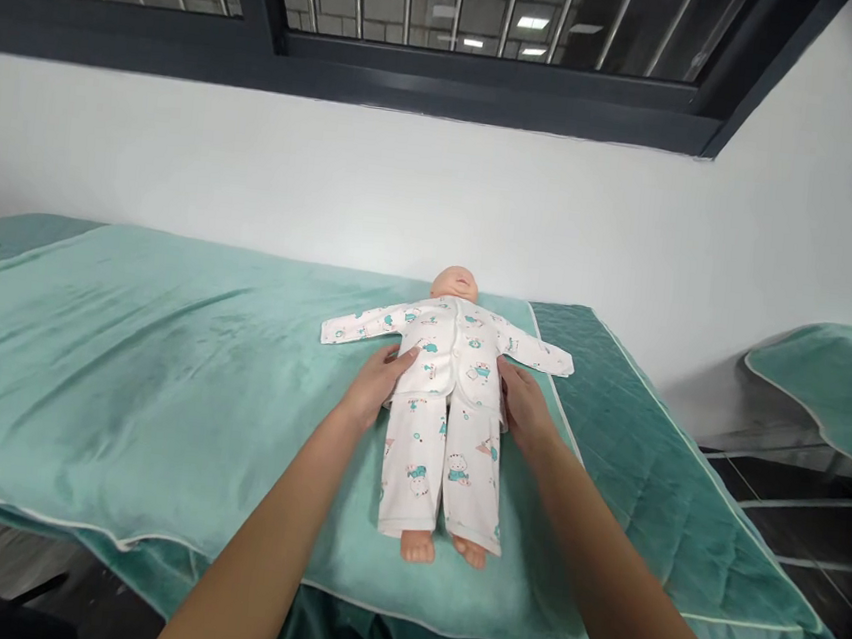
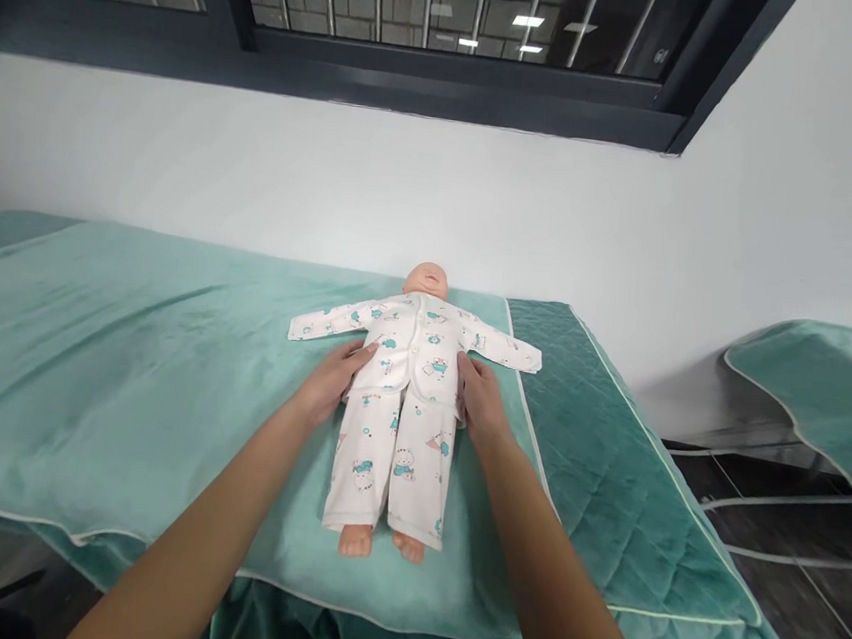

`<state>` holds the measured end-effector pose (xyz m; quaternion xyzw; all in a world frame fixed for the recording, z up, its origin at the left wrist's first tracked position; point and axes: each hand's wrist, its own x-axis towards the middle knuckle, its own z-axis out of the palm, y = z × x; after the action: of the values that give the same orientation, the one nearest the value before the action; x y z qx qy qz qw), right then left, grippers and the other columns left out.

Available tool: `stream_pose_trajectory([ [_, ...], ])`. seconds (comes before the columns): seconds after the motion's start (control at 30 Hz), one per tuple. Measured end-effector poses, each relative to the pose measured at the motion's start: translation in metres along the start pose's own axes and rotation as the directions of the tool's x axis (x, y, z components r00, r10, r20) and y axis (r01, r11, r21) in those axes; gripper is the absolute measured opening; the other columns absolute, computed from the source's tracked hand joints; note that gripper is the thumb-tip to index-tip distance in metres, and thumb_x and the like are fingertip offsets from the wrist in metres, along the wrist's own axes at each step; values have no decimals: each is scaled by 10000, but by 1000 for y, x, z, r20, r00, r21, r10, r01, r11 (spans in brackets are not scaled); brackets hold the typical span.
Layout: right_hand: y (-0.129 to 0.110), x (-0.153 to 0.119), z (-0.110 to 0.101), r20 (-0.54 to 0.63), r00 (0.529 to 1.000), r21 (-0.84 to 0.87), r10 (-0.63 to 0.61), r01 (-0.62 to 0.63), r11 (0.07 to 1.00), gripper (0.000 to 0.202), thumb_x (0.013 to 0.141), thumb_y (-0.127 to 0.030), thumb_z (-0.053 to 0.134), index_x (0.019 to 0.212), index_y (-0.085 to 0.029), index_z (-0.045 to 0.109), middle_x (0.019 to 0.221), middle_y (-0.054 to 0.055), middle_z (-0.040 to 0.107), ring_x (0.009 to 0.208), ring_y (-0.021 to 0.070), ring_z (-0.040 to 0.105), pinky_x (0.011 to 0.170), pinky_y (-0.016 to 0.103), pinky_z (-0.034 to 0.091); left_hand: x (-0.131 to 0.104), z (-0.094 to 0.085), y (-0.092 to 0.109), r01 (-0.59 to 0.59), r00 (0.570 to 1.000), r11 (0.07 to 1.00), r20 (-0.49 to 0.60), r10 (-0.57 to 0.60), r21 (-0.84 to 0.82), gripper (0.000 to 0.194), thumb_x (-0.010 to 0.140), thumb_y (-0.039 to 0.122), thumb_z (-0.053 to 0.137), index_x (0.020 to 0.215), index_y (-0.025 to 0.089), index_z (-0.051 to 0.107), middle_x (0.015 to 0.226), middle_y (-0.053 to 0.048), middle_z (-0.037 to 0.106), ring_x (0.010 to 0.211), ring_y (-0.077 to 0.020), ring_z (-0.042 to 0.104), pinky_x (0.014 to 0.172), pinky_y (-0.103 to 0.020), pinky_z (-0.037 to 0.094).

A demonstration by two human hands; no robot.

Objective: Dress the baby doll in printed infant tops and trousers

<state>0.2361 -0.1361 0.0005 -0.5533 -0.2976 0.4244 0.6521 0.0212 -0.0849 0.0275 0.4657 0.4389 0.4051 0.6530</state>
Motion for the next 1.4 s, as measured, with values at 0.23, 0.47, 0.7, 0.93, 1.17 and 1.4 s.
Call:
stream_pose_trajectory([
  [0.23, -10, -4, 9, 71, 997, 5, 21, -21, 1000, 512, 797, -575, 639, 1042, -127, 673, 917, 90, 734, 817, 236, 688, 656, 317, 535, 4, 7, 3, -31, 998, 996, 47, 34, -82, 544, 727, 467, 772, 1179, 192, 646, 1219, -127, 682, 1005, -259, 681, 820, -353, 558],
  [0.47, -13, 16, 14, 39, 999, 43, 27, -29, 999, 403, 795, -527, 677, 1011, -188, 692, 1017, 69, 741, 879, 230, 682, 691, 304, 547, 24, 13, 12, -41, 998, 993, 34, 45, -109, 488, 738, 413, 768, 1158, 190, 657, 1211, -116, 686, 981, -251, 685, 821, -355, 559],
  [0.7, 8, 31, 2, 64, 997, 184, 51, -62, 981, 353, 832, -508, 654, 1024, -214, 685, 1128, 76, 716, 1098, 263, 643, 871, 380, 564, 40, 0, -10, -84, 996, 987, -47, 78, -140, 503, 758, 465, 750, 1165, 188, 646, 1222, -111, 670, 1082, -249, 652, 951, -369, 529],
  [0.93, 2, 57, -40, 155, 977, 530, 147, -208, 823, 410, 900, -510, 557, 1094, -154, 619, 1340, 153, 584, 1273, 219, 555, 1049, 354, 496, 69, -40, 0, -59, 988, 787, -149, -42, -614, 470, 883, 397, 632, 1237, 103, 532, 1270, -204, 603, 1180, -245, 619, 992, -340, 543],
  [1.17, 3, 59, -54, 149, 988, 696, 45, -137, 705, 425, 928, -417, 540, 1251, -143, 516, 1387, 151, 528, 1336, 251, 491, 1051, 475, 489, 91, -61, 6, -143, 969, 669, -241, -56, -729, 198, 960, 218, 497, 1071, 91, 600, 1137, -181, 665, 1125, -230, 650, 944, -349, 575],
  [1.4, 0, 57, -54, 147, 989, 720, 15, -118, 684, 399, 928, -382, 532, 1266, -172, 509, 1326, 128, 567, 1319, 235, 505, 1019, 500, 507, 98, -67, 8, -276, 932, 555, -359, -43, -784, 260, 1010, 196, 355, 1030, 118, 602, 1072, -147, 703, 1089, -198, 670, 916, -363, 584],
])
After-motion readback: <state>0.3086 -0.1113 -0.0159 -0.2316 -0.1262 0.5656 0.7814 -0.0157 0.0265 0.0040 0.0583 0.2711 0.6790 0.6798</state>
